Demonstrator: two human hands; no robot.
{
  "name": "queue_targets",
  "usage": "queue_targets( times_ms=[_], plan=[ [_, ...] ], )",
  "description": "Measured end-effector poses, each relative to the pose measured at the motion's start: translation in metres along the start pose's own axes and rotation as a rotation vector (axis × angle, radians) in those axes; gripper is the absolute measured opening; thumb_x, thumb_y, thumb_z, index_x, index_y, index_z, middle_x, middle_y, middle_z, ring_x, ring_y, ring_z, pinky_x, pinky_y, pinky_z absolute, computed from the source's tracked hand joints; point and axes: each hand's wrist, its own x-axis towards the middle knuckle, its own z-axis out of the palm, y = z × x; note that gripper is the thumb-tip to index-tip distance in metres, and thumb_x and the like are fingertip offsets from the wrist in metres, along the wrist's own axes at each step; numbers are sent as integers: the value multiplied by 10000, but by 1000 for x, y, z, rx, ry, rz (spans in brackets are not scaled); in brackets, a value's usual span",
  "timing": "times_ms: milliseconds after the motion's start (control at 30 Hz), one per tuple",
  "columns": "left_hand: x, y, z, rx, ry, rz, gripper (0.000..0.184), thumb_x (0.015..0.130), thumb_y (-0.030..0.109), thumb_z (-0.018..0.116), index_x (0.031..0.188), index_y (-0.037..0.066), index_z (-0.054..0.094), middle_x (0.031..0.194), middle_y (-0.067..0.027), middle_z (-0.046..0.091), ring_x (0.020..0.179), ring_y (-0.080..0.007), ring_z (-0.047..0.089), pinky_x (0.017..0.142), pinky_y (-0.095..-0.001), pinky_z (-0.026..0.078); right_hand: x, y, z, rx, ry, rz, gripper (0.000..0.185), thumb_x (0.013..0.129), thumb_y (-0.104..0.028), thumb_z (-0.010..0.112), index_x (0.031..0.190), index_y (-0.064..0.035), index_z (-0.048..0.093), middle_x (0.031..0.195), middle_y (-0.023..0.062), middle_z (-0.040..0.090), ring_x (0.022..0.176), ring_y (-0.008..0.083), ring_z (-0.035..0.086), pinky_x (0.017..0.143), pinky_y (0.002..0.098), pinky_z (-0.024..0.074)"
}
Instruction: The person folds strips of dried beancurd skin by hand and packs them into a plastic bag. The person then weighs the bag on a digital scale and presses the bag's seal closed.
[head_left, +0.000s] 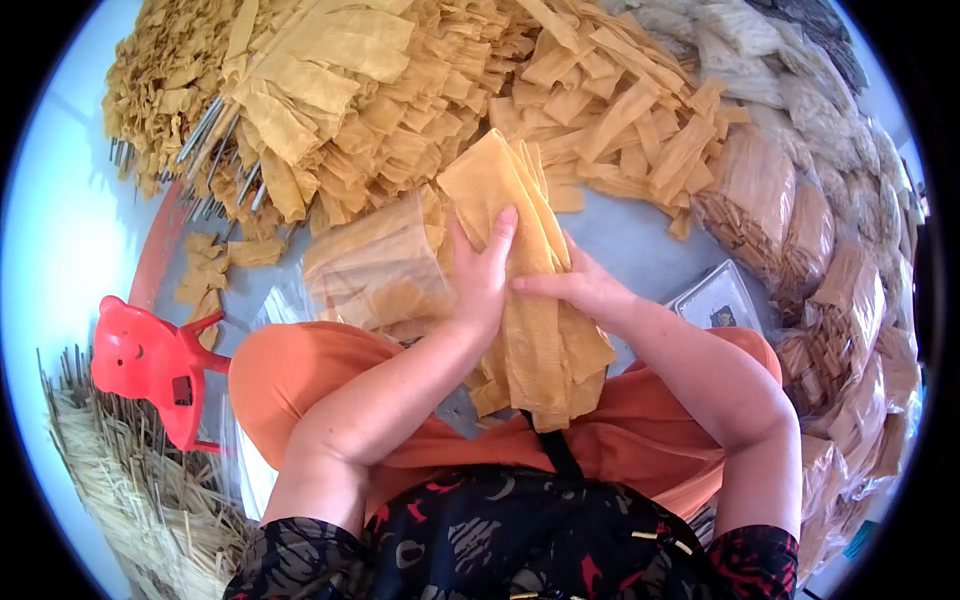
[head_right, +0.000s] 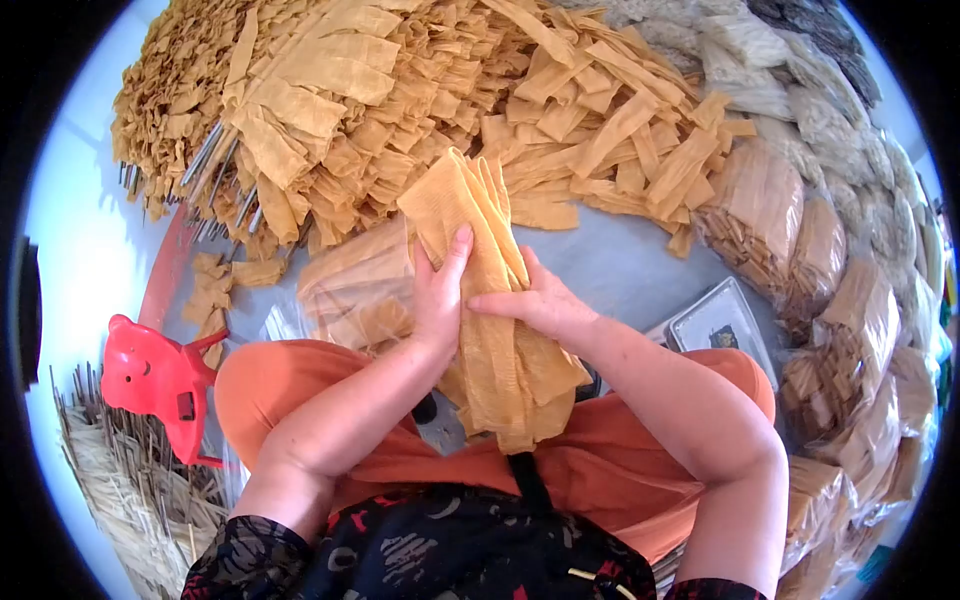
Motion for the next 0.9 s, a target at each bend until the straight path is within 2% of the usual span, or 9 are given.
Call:
queue_targets(
  times_ms=[133,233,300,367,433,567,700,767,900],
  plan=[
    [-2,-7,-5,39,93,-56,613,914,266,665,1365,11,337,1253,-131,531,1143,-216,540,947,-328,457,0,-3,1,0,-15,-36,882,728,-232,816,1429,-33,319,1314,140,528,1218,234,509,1025,361,411],
    [13,12,-7,49,-48,-136,671,904,321,670,1387,22,314,1307,-152,493,1173,-247,528,981,-346,450,4,-12,-2,106,10,-62,838,731,-172,807,1416,-37,343,1298,124,548,1193,227,531,1018,359,419],
    [35,44,-3,173,-128,-327,754,875,417,685,1414,64,294,1325,-134,477,1198,-260,508,1003,-445,434,5,-26,-9,147,-9,-65,822,733,-151,800,1411,-38,350,1287,118,557,1177,224,542,1012,359,424],
    [70,74,-12,232,-321,-536,841,840,484,703,1450,91,278,1345,-141,466,1222,-263,492,1016,-471,421,6,-34,-14,180,-37,-67,806,734,-131,793,1407,-40,357,1276,111,566,1160,222,553,1006,359,429],
    [87,110,-17,523,-318,-486,860,823,522,705,1458,106,303,1363,-136,460,1236,-255,488,1038,-439,417,8,-38,-22,174,-9,-94,792,745,-114,780,1407,-37,352,1259,104,575,1144,214,563,1000,357,434],
    [151,125,-90,1067,-454,-468,541,914,465,614,1308,105,524,1172,-80,596,1055,-182,579,941,-365,496,17,-39,-33,66,38,-58,811,746,-121,789,1418,-57,340,1250,103,576,1142,214,564,992,349,440],
    [185,98,-167,1207,-463,-595,439,928,436,603,1176,74,586,1033,-50,627,915,-149,606,845,-324,533,36,-26,-39,32,28,43,854,732,-119,799,1437,-71,320,1271,108,565,1161,216,554,999,355,435],
    [196,64,-193,1214,-340,-687,373,932,406,608,1068,58,602,967,-27,620,818,-107,593,759,-275,532,50,-21,-39,-47,-13,126,901,717,-131,813,1455,-74,298,1294,115,552,1180,219,542,1006,354,430],
    [185,-5,-198,1186,-318,-562,452,890,461,648,1061,48,577,947,-73,626,807,-162,609,727,-312,519,88,-6,-34,-66,-69,158,927,708,-145,822,1461,-58,287,1313,121,542,1203,222,525,1021,353,414]
  ],
)
